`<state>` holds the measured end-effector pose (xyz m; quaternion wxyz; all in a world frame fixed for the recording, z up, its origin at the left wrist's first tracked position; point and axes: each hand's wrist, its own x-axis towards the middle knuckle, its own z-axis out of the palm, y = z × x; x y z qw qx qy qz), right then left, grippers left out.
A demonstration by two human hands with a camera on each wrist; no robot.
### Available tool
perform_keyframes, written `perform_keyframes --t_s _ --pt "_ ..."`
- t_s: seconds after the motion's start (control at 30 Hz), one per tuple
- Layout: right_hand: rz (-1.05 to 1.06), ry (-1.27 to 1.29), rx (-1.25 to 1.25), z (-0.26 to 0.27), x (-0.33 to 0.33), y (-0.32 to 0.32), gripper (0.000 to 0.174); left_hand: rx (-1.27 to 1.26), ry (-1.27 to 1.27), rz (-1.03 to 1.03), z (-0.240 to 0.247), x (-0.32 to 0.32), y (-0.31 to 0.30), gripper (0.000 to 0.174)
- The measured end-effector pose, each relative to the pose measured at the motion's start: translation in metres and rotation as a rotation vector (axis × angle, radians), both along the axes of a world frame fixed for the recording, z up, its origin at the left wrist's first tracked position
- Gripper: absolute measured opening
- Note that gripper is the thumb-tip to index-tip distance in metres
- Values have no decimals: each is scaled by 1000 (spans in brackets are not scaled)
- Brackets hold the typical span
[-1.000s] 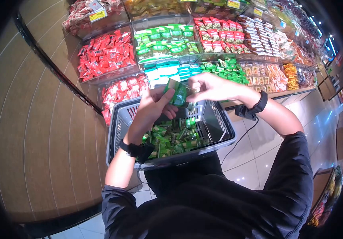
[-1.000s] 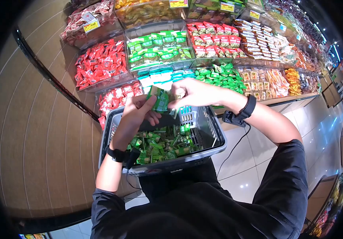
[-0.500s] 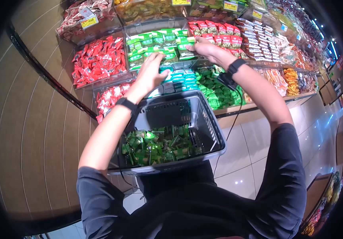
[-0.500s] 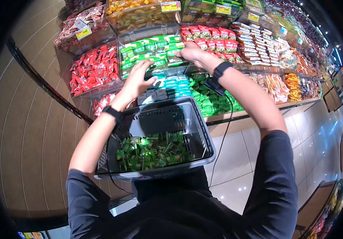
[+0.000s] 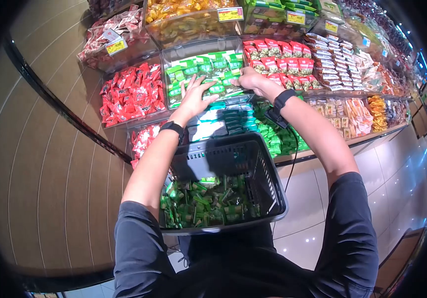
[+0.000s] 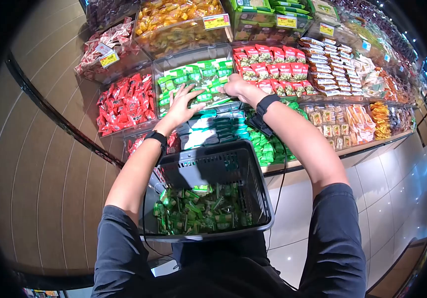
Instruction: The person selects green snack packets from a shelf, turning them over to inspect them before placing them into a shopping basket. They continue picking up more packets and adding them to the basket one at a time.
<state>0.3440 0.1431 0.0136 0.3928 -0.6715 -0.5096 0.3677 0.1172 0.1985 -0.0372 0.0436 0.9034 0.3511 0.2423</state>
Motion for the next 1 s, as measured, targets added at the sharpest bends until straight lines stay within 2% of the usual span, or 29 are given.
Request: perform_keyframes --t_s 0.07,0.13,0.17,0.23,0.27,0.33,0.37,0.47,0.5,0.53,0.57,0.6,0.67,0.7,0.73,0.8,0.83,0.87,1.0 --pt "-2 5 1 -4 0 5 44 -13 -4 -13 1 -2 1 60" --pt "-40 -81 69 -31 9 27 28 -34 -39 -8 1 -1 2 58" --pt "-41 -80 70 -37 13 32 28 -33 -37 -8 2 -1 4 58" --pt "-39 -170 34 -39 14 32 54 -44 -40 -11 2 -1 8 57" --pt "-38 -172 31 -40 15 32 54 -47 -42 -10 2 -1 9 57" --pt "-66 -492 72 -26 8 19 60 -32 4 -13 5 -2 9 55" --pt "-65 -577 120 -27 6 19 57 -43 22 -4 8 -2 8 56" --pt "-114 -694 230 -25 -7 5 55 26 93 23 7 -2 5 57" --pt "-200 -596 268 -30 -12 4 59 27 90 18 6 -3 5 57" --pt "-227 -623 441 -29 -20 -11 63 51 107 -14 3 -5 4 64" --pt "-182 -758 542 -22 -23 -21 55 73 126 -45 -1 -6 3 73" --pt "-133 -892 641 -21 -24 -26 47 67 127 -46 2 -6 -1 73" --pt "30 -910 824 -41 -19 -18 34 185 227 -82 4 -9 -10 89" --pt "156 -835 760 -44 -19 -23 30 202 263 -83 4 -9 -13 99" --pt "159 -831 754 -48 -24 -28 30 194 265 -83 1 -9 -14 99" --pt "129 -822 708 -58 -36 -35 51 229 266 -82 -1 -9 -13 105" --pt "140 -916 600 -65 -40 -40 73 258 283 -89 -2 -9 -10 108" --pt "171 -999 657 -70 -41 -46 84 290 268 -117 -5 -10 -7 108" --pt "182 -1019 721 -71 -51 -50 93 271 281 -219 4 -17 -10 115"
